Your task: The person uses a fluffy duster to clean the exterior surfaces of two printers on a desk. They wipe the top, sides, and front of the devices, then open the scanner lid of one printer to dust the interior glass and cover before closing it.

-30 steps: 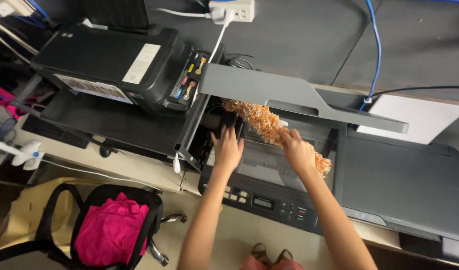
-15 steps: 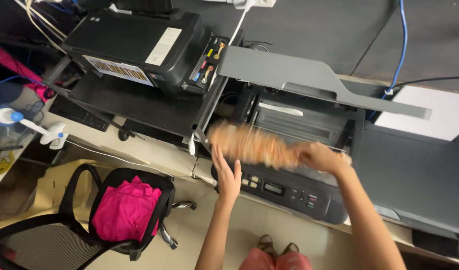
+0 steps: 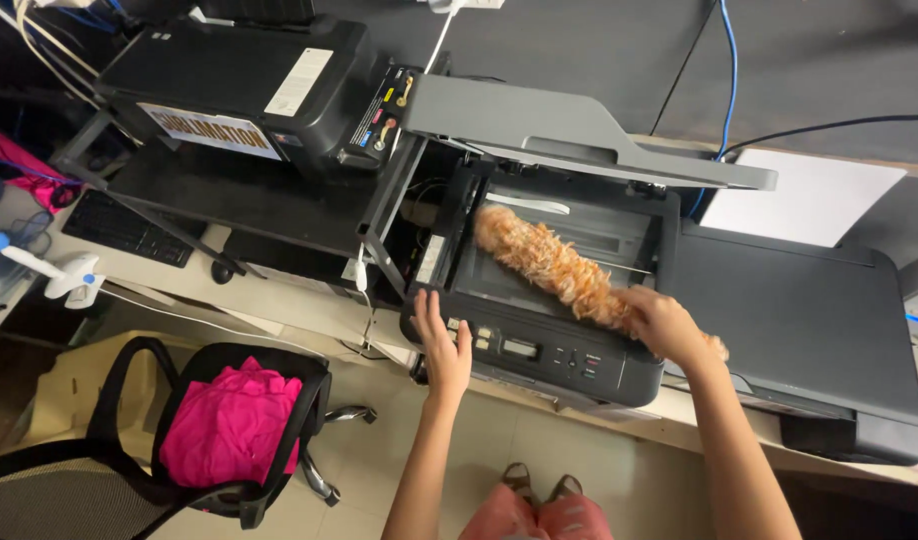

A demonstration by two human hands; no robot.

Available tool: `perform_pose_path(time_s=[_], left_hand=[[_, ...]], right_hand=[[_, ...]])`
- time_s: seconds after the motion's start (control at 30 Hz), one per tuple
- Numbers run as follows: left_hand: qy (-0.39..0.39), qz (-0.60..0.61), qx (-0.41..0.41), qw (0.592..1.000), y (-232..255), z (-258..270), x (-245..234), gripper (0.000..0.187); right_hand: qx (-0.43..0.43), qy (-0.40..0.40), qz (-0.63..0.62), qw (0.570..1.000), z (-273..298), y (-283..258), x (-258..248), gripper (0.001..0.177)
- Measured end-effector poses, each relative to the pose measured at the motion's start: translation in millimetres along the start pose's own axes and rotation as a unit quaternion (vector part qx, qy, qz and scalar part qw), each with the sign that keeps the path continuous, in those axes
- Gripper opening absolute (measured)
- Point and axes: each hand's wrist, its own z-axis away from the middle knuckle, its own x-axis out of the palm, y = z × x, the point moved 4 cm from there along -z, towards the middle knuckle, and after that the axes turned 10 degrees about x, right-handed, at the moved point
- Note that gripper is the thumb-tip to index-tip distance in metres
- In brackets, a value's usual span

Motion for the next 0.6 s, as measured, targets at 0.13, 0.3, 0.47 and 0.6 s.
perform_pose_path(time_s=[0.13,0.3,0.47,0.6], left_hand=[[-0.013,-0.012,0.018,1.0,14,-2,-5,0.063],[-0.025,0.017,-0.01,0.999,16,0,-7,0.046],[-0.085,-0.115,0.087,0.986,12,-9,9,0.053],[-0.108,-0.165,0.082,0.977,11,-22,17,0.051]], right_hand=[[-0.005,-0.145,0.001,0.989,16,-24,-11,0.049],[-0.003,-0.016,0.066,0.998,25,-52,-27,0.043],[0.022,-0.085,0.064,0.994,28,-55,-18,0.048],[0.041,-0.104,0.059,0.992,29,-60,-19,0.047]])
